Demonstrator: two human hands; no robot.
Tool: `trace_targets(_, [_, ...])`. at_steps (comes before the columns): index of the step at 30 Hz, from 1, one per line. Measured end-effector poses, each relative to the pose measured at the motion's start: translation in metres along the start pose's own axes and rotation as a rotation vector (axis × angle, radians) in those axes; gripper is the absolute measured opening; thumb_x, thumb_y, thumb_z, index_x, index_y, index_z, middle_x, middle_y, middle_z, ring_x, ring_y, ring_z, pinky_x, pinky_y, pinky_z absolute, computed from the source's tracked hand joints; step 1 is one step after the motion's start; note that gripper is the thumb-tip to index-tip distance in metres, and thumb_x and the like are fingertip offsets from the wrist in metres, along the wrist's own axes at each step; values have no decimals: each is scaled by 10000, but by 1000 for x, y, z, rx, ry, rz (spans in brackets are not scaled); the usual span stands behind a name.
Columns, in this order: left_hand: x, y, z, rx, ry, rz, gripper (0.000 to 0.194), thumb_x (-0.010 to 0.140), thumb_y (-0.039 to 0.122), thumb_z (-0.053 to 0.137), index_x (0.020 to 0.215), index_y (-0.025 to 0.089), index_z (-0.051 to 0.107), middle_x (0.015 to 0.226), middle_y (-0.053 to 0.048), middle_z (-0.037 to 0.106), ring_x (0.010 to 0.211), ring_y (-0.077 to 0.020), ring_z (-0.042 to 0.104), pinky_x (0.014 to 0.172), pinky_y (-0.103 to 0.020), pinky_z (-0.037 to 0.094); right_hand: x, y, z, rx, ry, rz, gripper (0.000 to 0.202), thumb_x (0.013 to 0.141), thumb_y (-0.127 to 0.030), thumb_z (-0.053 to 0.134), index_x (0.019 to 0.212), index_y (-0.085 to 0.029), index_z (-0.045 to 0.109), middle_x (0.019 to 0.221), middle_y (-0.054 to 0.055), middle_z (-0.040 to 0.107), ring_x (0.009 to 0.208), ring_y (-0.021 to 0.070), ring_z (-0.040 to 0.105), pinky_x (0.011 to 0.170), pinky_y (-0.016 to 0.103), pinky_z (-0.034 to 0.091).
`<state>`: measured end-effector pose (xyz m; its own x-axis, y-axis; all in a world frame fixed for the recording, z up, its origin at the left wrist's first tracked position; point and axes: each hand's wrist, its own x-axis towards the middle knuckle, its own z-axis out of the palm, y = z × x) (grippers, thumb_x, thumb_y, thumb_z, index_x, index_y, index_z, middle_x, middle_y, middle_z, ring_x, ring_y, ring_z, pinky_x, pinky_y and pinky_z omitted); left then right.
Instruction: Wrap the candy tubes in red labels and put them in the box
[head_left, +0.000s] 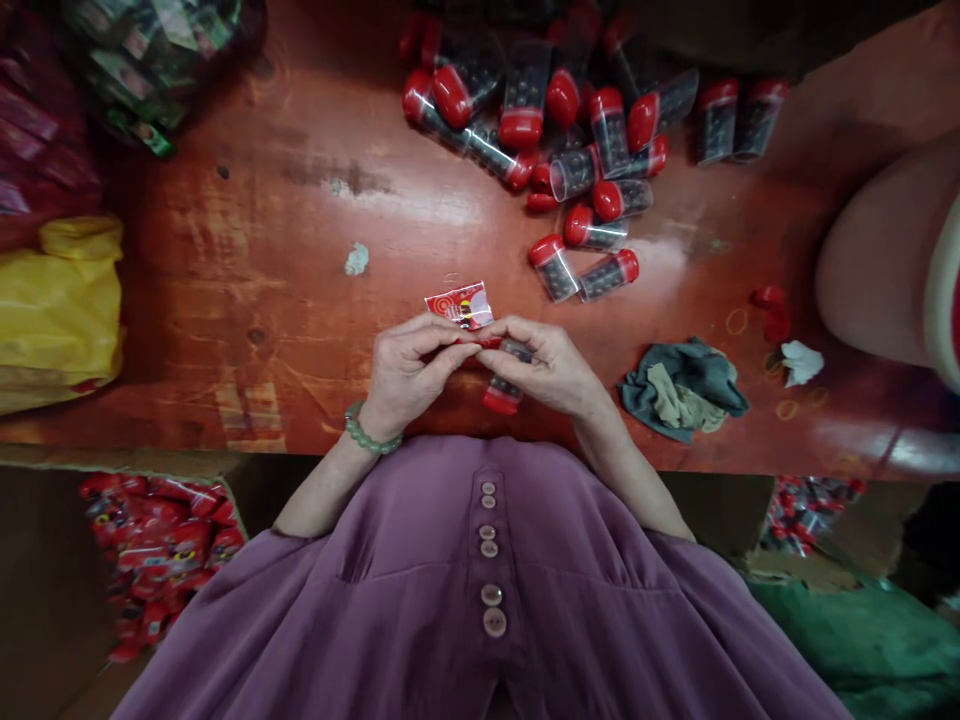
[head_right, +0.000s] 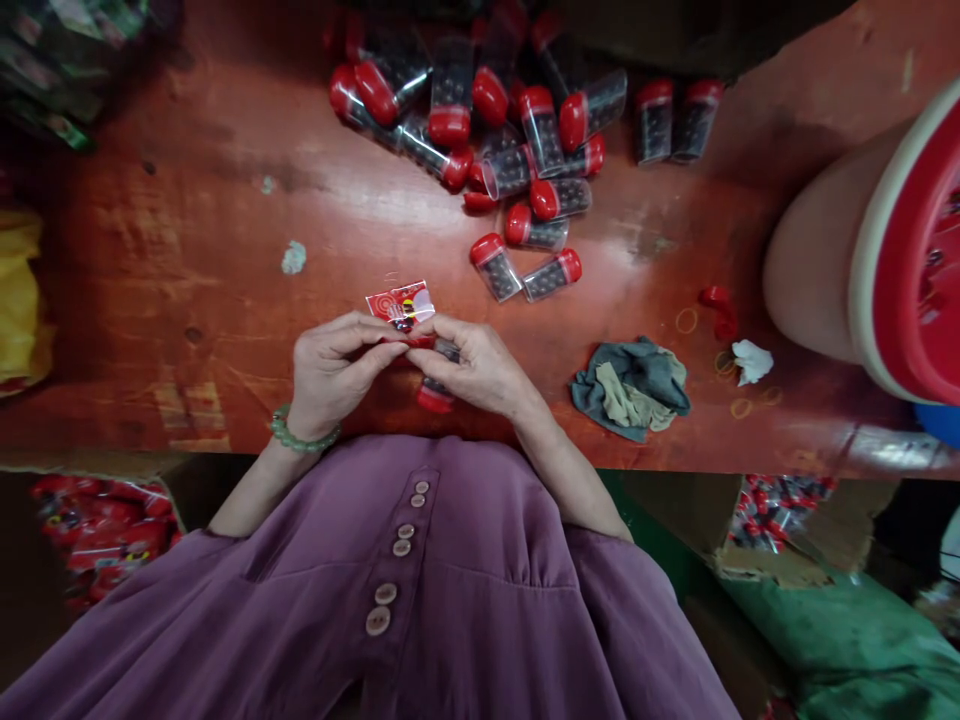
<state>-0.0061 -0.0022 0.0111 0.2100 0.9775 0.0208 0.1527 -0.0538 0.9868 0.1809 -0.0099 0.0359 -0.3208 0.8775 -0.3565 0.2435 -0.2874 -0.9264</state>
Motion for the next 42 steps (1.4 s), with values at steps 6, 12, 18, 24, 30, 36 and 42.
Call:
trace_targets(6, [-2,-3,-9,-235,-221,-197,291,830,418,742,1030,209,769,951,-58,778,831,-162,710,765,-286,582,1,-2,-1,64,13,44,219,885,-352,620,812,-149,658,573,-54,531,493,59,427,481,208,324])
trace_targets(12, [-1,-5,-15,-132,-284,-239,279,843,440,712,747,188,783,755,-33,766,658,-146,679,628,-261,552,4,-2,1,14,-15,31,240,873,-364,657,782,-143,670,602,-40,578,519,61,463,504,210,345])
trace_targets(18, [-2,-6,-14,-113,-127,-242,213,723,405,831,733,196,787,698,-26,755,606,-134,662,585,-241,534,-2,-2,-21,-30,67,-26,254,825,-390,744,947,-170,707,665,-41,614,549,71,507,527,206,405])
trace_targets(24, [-1,-6,-16,-58,-100,-130,246,684,405,867,697,183,762,671,-27,729,610,-132,638,600,-254,525,-12,-12,-35,-112,386,-202,408,833,-622,670,966,-237,684,853,20,658,713,150,628,605,276,524])
trace_targets(30, [-1,-5,-16,-48,-121,-104,261,667,407,879,764,187,777,711,-29,732,592,-120,604,550,-245,489,-7,-25,-19,-274,328,-307,416,850,-653,624,958,-257,689,876,37,669,851,207,668,764,365,571])
trace_targets(36, [0,-6,-19,-61,-172,-111,240,660,374,885,759,184,778,694,-22,722,581,-113,585,540,-235,474,-3,-25,-22,-350,160,-402,237,890,-504,666,927,-277,722,889,25,702,879,210,675,827,387,548])
trace_targets(42, [0,-11,-18,-33,-218,-121,217,705,375,857,783,185,787,714,-34,737,602,-126,612,576,-244,484,-3,-30,-30,-451,49,-461,146,942,-395,630,972,-289,726,916,4,729,879,184,671,852,368,530])
